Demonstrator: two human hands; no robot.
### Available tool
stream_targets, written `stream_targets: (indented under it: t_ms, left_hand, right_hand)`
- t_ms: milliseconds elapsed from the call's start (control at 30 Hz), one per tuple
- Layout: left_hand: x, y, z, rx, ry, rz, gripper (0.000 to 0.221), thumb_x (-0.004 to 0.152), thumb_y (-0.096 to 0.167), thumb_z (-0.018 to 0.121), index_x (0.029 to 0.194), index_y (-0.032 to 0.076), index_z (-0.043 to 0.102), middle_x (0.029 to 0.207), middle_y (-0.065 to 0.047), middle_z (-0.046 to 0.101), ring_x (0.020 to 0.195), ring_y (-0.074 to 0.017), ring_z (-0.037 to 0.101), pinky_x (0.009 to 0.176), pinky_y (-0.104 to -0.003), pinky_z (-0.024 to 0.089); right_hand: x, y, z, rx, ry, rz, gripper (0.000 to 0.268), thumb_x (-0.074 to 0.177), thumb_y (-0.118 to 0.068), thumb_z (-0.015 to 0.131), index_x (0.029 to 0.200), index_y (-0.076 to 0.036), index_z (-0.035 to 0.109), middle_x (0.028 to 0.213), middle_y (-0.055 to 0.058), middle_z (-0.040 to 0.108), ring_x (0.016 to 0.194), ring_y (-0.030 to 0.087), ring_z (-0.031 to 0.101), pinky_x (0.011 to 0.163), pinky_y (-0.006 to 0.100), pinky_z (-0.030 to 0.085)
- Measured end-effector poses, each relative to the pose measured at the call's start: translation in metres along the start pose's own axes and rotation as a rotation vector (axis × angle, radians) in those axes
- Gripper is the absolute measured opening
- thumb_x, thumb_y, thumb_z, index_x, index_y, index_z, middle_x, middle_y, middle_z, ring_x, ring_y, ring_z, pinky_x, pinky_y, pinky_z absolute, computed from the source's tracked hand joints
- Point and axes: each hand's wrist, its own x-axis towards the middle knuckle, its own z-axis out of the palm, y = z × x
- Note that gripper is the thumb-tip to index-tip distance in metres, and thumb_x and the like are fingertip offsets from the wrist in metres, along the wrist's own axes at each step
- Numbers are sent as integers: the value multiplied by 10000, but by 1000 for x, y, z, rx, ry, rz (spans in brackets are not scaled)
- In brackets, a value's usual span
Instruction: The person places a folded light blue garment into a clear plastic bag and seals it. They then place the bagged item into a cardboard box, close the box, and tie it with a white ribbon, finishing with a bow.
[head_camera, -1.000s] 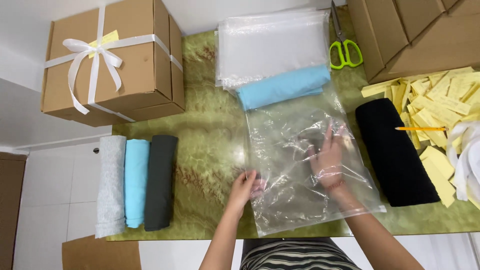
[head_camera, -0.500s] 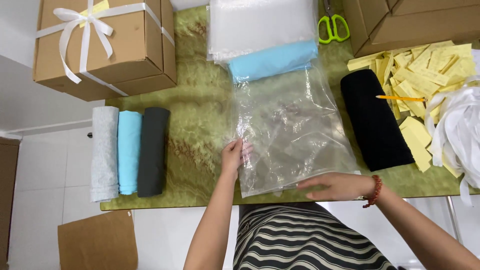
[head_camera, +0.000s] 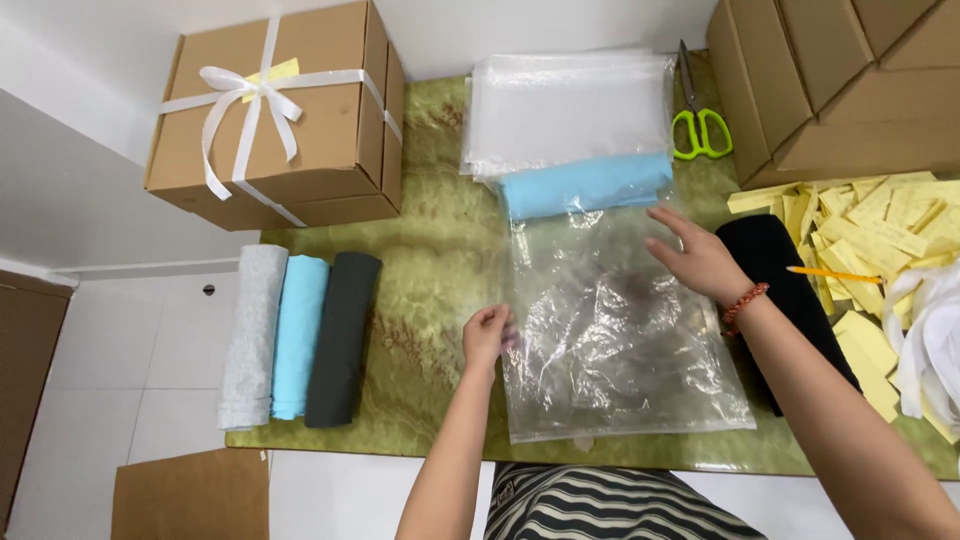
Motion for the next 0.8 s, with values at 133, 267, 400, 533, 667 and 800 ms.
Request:
stream_targets:
  t_ms: [133, 267, 400, 533, 667, 800]
  left_hand:
    - [7, 15, 4, -8, -19, 14, 454, 940, 407, 831, 1244, 83, 736, 1046, -82, 816, 794, -170, 772, 643, -301, 678]
    - [22, 15, 9, 80, 20, 71, 293, 879, 331, 875, 1081, 126, 821, 862, -42, 816, 698, -135, 769, 573, -264, 649]
    - [33, 30, 5, 112, 91, 172, 208, 856, 297, 880, 1019, 168, 865, 763, 7, 759, 679, -80, 657, 569, -241, 563]
    - [49, 50, -10, 52, 54, 189, 206, 859, 197, 870, 1025, 83, 829, 731, -14, 682, 638, -94, 618, 528, -218, 531]
    - [11, 106, -7, 560, 86, 406, 462, 864, 273, 853, 1256, 91, 689, 1123, -145, 720, 1097, -346, 684, 906, -463, 560]
    - [-52, 185, 32, 786, 29, 821, 560, 993, 132, 712, 1486, -55, 525, 1491, -314, 518, 1441, -506, 465, 1133, -602, 458]
  right_hand:
    - [42, -5, 24, -84, 123, -119, 656, 1036, -513, 603, 1644, -331, 438, 1784, 76, 256, 1615, 387, 244, 1290, 633, 223]
    - [61, -9, 39, -289, 135, -106, 645, 1037, -555, 539, 1649, -436, 370, 1826, -34, 102, 1654, 356, 92, 1239, 752, 192]
    - [72, -5, 56, -372, 115, -53, 636, 1047, -571, 492, 1652, -465, 330, 1836, -49, 35, 1665, 334, 33, 1252, 749, 103]
    - [66, -17, 63, -365, 135, -23, 655, 1041, -544, 484, 1661, -481, 283, 1837, -56, -17, 1667, 317, -10, 1259, 737, 73]
    - [61, -27, 70, -348, 229, -33, 637, 1063, -569, 455, 1667, -415, 328, 1840, 10, 43, 1672, 329, -11, 1265, 726, 6]
    - [57, -22, 80, -354, 306, -65, 619, 1088, -582, 426, 1667, -373, 364, 1843, 36, 84, 1679, 317, -3, 1282, 685, -40]
